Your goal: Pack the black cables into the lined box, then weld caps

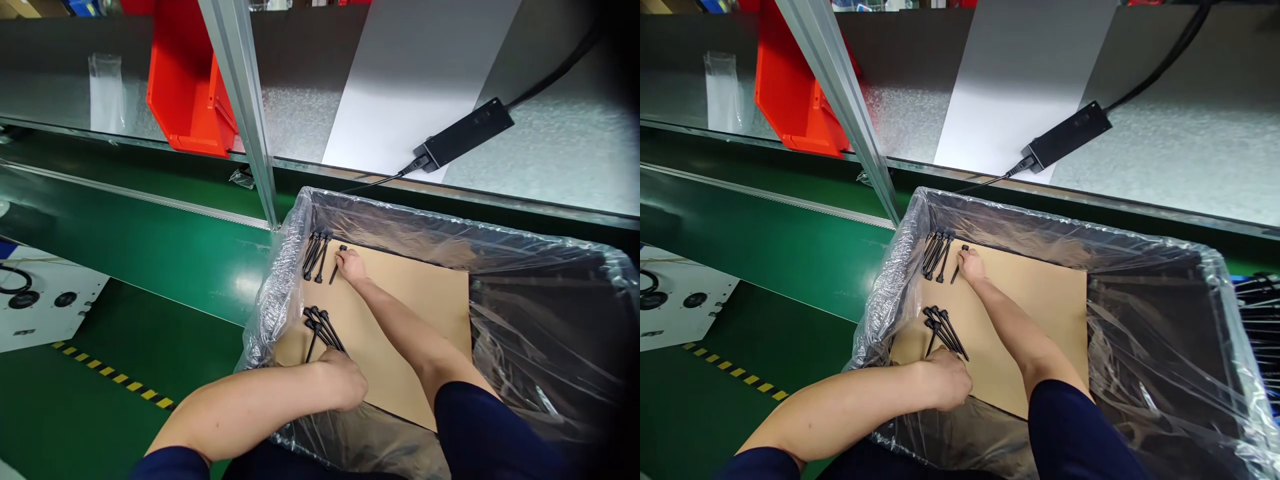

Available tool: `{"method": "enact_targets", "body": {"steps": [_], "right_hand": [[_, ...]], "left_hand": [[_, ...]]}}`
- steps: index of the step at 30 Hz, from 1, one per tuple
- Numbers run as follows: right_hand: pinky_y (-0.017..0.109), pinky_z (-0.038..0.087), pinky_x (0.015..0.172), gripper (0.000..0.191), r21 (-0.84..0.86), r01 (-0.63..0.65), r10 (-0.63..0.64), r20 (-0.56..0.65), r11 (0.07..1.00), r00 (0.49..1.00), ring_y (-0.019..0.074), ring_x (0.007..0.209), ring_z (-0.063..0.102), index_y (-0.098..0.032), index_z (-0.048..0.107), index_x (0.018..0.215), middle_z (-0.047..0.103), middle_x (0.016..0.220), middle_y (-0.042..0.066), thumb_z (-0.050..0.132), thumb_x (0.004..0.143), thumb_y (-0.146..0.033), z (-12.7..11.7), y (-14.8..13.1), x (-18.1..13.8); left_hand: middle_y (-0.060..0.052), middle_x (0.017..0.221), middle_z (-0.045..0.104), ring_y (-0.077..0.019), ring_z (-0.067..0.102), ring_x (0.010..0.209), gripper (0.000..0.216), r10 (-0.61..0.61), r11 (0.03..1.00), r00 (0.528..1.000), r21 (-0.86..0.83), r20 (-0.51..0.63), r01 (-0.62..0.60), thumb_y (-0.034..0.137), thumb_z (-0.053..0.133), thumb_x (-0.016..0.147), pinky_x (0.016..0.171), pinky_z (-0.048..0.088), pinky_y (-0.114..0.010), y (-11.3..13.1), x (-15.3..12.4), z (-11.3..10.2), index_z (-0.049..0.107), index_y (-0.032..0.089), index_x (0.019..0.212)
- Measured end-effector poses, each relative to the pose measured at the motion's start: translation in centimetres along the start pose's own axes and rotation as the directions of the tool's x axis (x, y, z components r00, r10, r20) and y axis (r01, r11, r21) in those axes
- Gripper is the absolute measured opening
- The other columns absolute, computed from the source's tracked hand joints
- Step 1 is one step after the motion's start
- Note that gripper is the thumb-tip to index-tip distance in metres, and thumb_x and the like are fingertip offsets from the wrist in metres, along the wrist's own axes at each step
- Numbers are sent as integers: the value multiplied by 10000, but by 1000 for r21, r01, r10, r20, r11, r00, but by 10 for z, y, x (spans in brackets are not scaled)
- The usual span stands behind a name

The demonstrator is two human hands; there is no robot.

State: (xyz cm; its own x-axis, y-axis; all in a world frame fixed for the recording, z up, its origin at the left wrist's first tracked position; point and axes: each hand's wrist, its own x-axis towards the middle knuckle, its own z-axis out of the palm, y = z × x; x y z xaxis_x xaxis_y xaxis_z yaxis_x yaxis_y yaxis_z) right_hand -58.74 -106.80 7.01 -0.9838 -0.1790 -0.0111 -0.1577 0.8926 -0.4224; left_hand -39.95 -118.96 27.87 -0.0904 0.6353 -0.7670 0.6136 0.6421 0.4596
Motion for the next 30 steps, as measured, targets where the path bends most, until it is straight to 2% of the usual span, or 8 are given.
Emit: {"method": "enact_targets", "body": {"steps": [5, 14, 16, 18, 20, 23, 26, 30], "right_hand": [[343, 434, 816, 251, 149, -109, 123, -88, 983, 988, 238, 821, 545, -143, 601, 998, 618, 840, 108, 454, 810, -223, 11, -9, 22], [343, 430, 841, 210, 235, -202, 215, -30, 951, 976, 247, 881, 564, -131, 572, 972, 638, 937, 154, 421, 853, -215, -9, -33, 17], [347, 429, 849, 228, 239, -212, 229, -44, 948, 973, 250, 896, 573, -126, 580, 983, 643, 964, 162, 403, 867, -212, -19, -32, -1], [324, 442, 805, 225, 262, -224, 221, 41, 939, 974, 228, 840, 590, -139, 593, 951, 653, 926, 134, 398, 883, -227, -28, -31, -31], [284, 450, 711, 216, 301, -225, 148, 259, 927, 955, 192, 730, 594, -159, 603, 899, 657, 831, 84, 412, 895, -259, -31, -34, -69], [248, 430, 640, 150, 294, -166, -15, 527, 941, 850, 162, 664, 581, -171, 609, 814, 635, 749, 39, 512, 862, -274, -27, -44, -126], [226, 421, 685, 56, 204, -68, -56, 544, 977, 837, 149, 731, 584, -161, 612, 809, 627, 822, 45, 564, 783, -148, -20, -53, -159], [239, 415, 675, 158, 65, -3, -34, 561, 998, 827, 177, 795, 598, -166, 631, 862, 629, 911, 64, 554, 740, -100, -23, -56, -158]], "left_hand": [[-196, 1144, 662, -344, 602, 1054, 340, -17, 1000, 1000, -10, 15, 17, 150, 607, 747, 784, 484, -478, 0, 1, -1, 696, 134, 1075], [-191, 1083, 686, -352, 625, 1009, 327, -17, 1000, 1000, -8, 15, 17, 154, 627, 726, 740, 495, -463, -2, 2, -1, 707, 130, 1042], [-193, 1052, 695, -357, 632, 990, 332, -20, 1000, 1000, -9, 6, 20, 134, 656, 687, 737, 496, -465, -1, 3, 1, 713, 123, 1014], [-194, 1045, 697, -361, 632, 982, 356, -13, 1000, 1000, -2, 17, 13, 113, 677, 647, 747, 494, -472, 1, 5, 2, 714, 120, 1001], [-184, 1062, 693, -353, 629, 981, 369, -8, 1000, 999, 19, 46, 7, 110, 675, 638, 769, 488, -471, 3, 5, 3, 711, 132, 1004], [-165, 1077, 690, -329, 633, 969, 356, -14, 999, 997, 44, 75, 11, 127, 659, 656, 791, 484, -449, 6, 3, 3, 711, 158, 1007], [-188, 1113, 672, -336, 626, 990, 363, -22, 998, 996, 60, 83, 17, 143, 637, 694, 804, 488, -458, 6, 1, 1, 698, 128, 1052], [-186, 1165, 654, -329, 615, 1018, 362, -20, 997, 994, 71, 108, 13, 167, 600, 756, 828, 488, -468, 7, 1, 1, 674, 103, 1104]]}}
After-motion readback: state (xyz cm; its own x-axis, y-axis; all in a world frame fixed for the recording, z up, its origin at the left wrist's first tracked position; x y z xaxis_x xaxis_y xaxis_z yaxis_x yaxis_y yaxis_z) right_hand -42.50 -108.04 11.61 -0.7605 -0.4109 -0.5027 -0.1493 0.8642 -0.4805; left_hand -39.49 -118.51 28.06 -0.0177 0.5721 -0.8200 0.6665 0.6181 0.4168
